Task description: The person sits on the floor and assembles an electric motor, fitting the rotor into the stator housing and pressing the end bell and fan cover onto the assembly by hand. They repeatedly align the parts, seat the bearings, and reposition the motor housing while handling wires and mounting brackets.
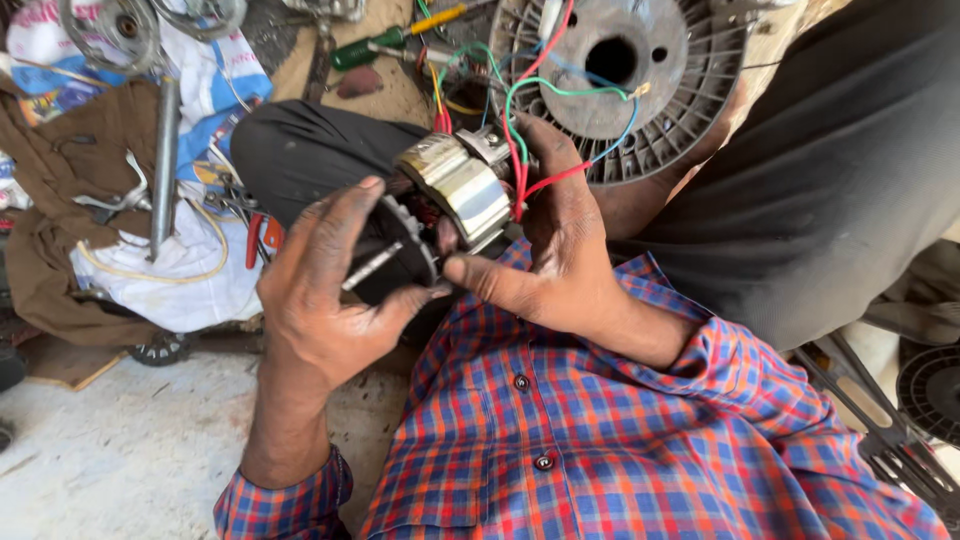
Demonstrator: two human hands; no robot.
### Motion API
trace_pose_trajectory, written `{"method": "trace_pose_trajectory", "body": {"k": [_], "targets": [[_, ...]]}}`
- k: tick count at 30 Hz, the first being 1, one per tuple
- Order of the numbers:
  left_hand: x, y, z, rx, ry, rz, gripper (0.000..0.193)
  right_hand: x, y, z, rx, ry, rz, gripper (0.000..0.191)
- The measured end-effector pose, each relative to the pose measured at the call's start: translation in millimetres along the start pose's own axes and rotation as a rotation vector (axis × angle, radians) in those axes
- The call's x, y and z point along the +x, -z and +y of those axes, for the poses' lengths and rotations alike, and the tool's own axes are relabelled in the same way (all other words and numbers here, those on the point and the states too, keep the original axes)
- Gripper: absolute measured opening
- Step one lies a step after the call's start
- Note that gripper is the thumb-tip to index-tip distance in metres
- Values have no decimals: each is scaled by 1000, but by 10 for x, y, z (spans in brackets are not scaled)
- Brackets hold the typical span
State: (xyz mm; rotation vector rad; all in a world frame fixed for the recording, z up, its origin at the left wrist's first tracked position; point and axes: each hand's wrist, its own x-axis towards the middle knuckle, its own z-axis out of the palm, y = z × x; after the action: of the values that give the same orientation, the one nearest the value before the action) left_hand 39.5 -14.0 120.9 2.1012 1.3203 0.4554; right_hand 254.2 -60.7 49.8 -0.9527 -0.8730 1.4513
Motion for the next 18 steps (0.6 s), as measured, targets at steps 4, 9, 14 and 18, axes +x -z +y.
{"method": "trace_pose_trajectory", "body": {"k": [4, 9, 14, 18], "targets": [[18, -44, -115, -61, -65, 26, 88, 70, 56, -18, -65, -2, 36, 94], [188, -243, -110, -79, -65, -12, 82, 170, 207, -2, 45, -79, 124, 96], [451, -493, 74, -91, -78, 45, 78, 288, 528, 13, -280, 162, 168, 94], [670, -667, 219, -94, -49, 75, 92, 427, 756, 42, -376, 232, 196, 97]]}}
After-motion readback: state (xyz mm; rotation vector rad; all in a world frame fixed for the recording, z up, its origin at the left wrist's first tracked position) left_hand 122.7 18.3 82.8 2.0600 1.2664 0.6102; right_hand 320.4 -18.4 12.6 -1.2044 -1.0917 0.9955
